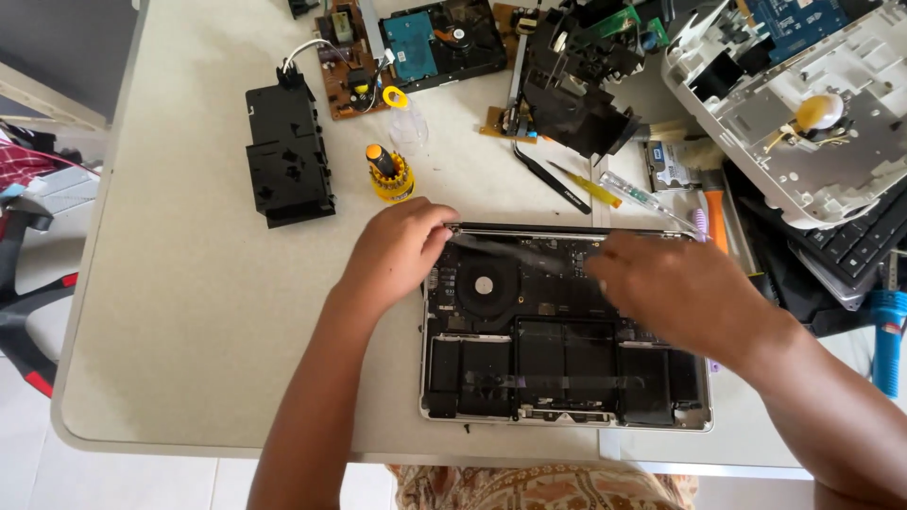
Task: Inspecting and repairing the internal components of a laptop using a screwdriver and tape.
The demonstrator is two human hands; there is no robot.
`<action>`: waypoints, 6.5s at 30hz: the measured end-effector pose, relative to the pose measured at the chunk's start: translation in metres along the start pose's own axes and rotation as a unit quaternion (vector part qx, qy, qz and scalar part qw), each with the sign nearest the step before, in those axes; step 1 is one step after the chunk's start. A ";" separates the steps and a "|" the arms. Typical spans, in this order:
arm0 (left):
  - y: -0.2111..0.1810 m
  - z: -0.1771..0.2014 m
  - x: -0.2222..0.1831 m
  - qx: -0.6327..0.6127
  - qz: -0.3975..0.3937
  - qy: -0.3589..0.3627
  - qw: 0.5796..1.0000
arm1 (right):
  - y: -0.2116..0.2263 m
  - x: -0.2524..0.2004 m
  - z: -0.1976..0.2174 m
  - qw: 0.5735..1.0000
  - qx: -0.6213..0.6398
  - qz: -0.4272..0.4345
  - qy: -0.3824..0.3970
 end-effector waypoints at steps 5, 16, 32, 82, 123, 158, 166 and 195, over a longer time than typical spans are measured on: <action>-0.003 -0.004 0.022 0.035 0.062 0.143 0.987 | 0.034 -0.006 0.009 0.963 0.157 0.070 0.207; -0.007 -0.025 0.069 0.133 0.011 0.115 0.984 | 0.074 0.028 0.018 0.896 0.357 0.126 0.231; -0.008 -0.023 0.070 0.201 -0.082 0.195 0.957 | 0.124 0.054 0.030 0.932 0.241 0.179 0.204; 0.014 -0.011 0.024 -0.011 0.084 0.155 0.984 | 0.124 0.066 0.046 0.863 0.408 0.212 0.209; 0.008 -0.040 -0.003 0.180 -0.052 -0.031 0.982 | 0.117 0.048 0.008 0.846 0.468 0.135 0.216; 0.025 -0.039 0.010 -0.059 0.146 0.066 0.985 | 0.167 -0.023 -0.021 0.368 0.924 0.056 0.086; 0.003 -0.033 -0.003 0.102 0.011 -0.072 0.992 | 0.177 -0.027 -0.034 0.307 0.948 0.058 0.059; 0.003 -0.049 -0.018 0.124 -0.013 -0.110 0.986 | 0.222 -0.047 -0.072 0.406 0.896 -0.044 0.175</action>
Point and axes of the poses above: each hand's wrist, its own x-axis towards the middle knuckle, its own z-axis out of the back of the hand, y = z × x, the point moved 5 cm from there along x, towards the middle knuckle, and after that the axes turned 5 degrees about y, right-handed, at the moved point
